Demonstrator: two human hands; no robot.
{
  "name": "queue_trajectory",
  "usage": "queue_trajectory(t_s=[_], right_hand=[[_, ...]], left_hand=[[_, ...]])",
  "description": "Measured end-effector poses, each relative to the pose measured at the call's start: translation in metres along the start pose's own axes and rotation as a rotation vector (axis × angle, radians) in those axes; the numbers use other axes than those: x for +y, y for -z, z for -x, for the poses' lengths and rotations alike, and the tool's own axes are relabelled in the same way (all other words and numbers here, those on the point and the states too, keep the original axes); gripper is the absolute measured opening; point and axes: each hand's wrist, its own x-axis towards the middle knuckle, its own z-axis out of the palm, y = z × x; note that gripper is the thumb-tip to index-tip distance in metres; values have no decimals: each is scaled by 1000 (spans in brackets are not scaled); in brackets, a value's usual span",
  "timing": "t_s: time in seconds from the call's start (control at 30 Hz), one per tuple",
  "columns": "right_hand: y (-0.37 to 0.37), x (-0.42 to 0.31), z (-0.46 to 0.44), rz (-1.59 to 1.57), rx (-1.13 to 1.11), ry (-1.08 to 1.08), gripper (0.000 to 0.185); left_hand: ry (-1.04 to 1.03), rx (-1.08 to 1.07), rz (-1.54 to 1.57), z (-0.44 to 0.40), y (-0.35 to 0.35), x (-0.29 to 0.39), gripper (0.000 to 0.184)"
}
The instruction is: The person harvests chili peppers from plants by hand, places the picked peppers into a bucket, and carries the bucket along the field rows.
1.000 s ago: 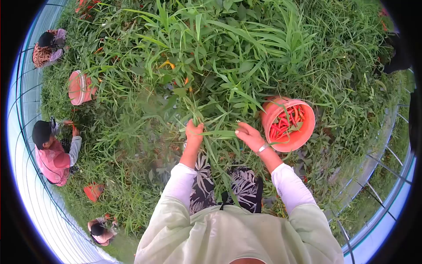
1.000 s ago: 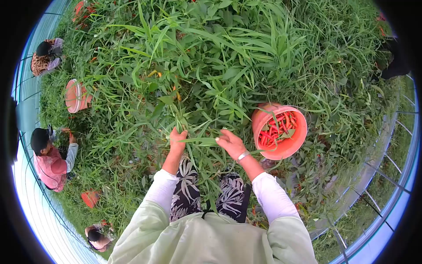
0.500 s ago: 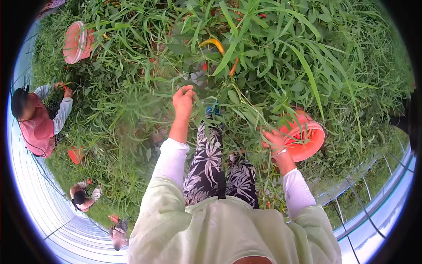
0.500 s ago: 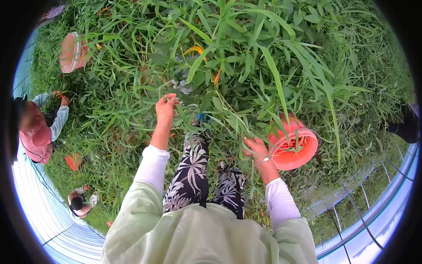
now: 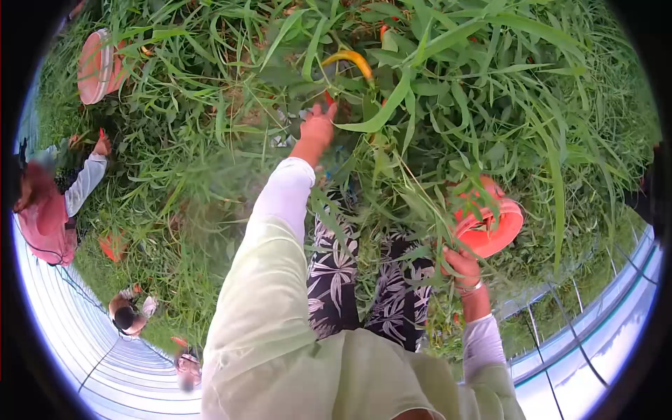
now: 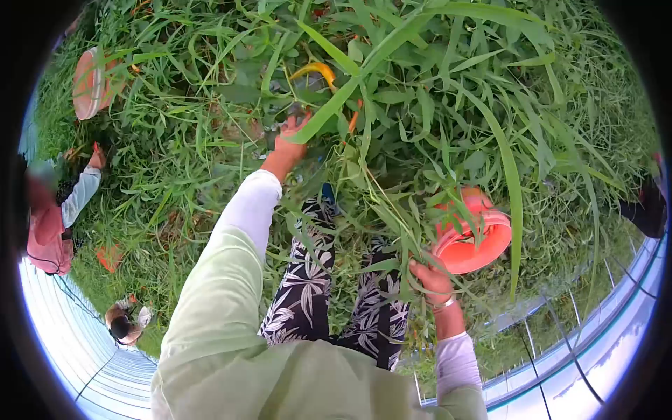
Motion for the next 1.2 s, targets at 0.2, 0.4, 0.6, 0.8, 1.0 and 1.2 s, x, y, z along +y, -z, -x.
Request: queue_trajectory(t_s=[0.2,0.4,0.6,0.8,1.0,1.2], right_hand=[[14,26,-29,128,-50,33,33],[36,39,-46,112,-184,87,29],[44,19,-51,44,-314,84,28],[40,14,-60,105,-295,14,25],[38,26,-70,121,-252,-88,24],[46,35,-77,160,-242,-106,23]], left_hand=[[-90,117,-310,-24,-1,-15,50],[-139,158,-212,-24,-22,-14,30],[192,67,-39,13,-14,-2,23],[47,118,-71,67,-26,-2,18],[-24,806,1343,178,60,-30,12],[246,944,1927,120,119,-187,12]])
